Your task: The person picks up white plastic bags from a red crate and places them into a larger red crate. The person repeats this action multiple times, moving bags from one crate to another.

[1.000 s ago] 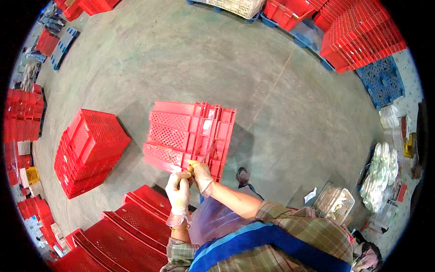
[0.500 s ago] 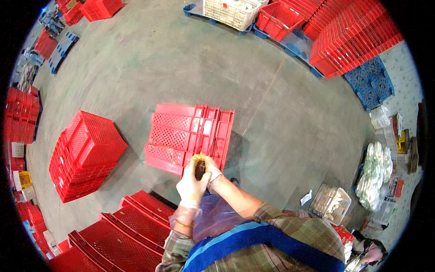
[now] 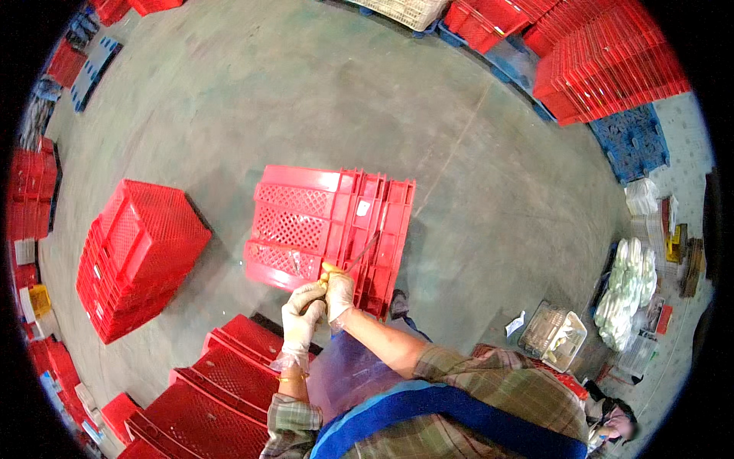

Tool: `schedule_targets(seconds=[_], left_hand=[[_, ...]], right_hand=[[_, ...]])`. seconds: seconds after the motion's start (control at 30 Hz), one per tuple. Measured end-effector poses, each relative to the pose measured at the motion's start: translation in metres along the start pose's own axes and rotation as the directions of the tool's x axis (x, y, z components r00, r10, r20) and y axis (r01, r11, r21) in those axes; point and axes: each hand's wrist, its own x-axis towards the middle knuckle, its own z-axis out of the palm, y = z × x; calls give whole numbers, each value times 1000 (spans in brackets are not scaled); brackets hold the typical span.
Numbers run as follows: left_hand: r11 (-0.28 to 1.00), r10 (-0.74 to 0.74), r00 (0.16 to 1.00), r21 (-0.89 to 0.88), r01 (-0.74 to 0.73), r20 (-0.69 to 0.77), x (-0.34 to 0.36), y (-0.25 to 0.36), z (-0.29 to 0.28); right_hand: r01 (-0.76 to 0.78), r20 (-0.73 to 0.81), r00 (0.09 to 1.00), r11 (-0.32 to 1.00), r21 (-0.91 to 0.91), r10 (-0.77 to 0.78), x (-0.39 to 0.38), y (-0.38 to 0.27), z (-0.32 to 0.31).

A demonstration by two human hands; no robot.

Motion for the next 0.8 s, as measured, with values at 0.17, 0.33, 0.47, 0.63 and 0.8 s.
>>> schedule_targets(seconds=[0.17, 0.33, 0.47, 0.63, 0.8], left_hand=[[970, -218, 975, 103, 221, -34, -6, -43, -12], [853, -522, 828, 164, 496, 206, 17, -75, -19], [838, -545, 816, 88, 539, 193, -15, -59, -19], [834, -439, 883, -291, 469, 165, -74, -60, -40], [945, -246, 967, -237, 225, -60, -35, -69, 24]], right_hand=[[-113, 66, 990, 984, -135, 123, 37, 27, -62], [-202, 182, 927, 847, -492, 327, 18, -53, -85], [501, 484, 862, 389, -773, -150, 48, -84, -170], [452, 117, 745, 368, -813, -657, 45, -150, -170], [57, 98, 995, 864, -500, -9, 74, -130, -172]])
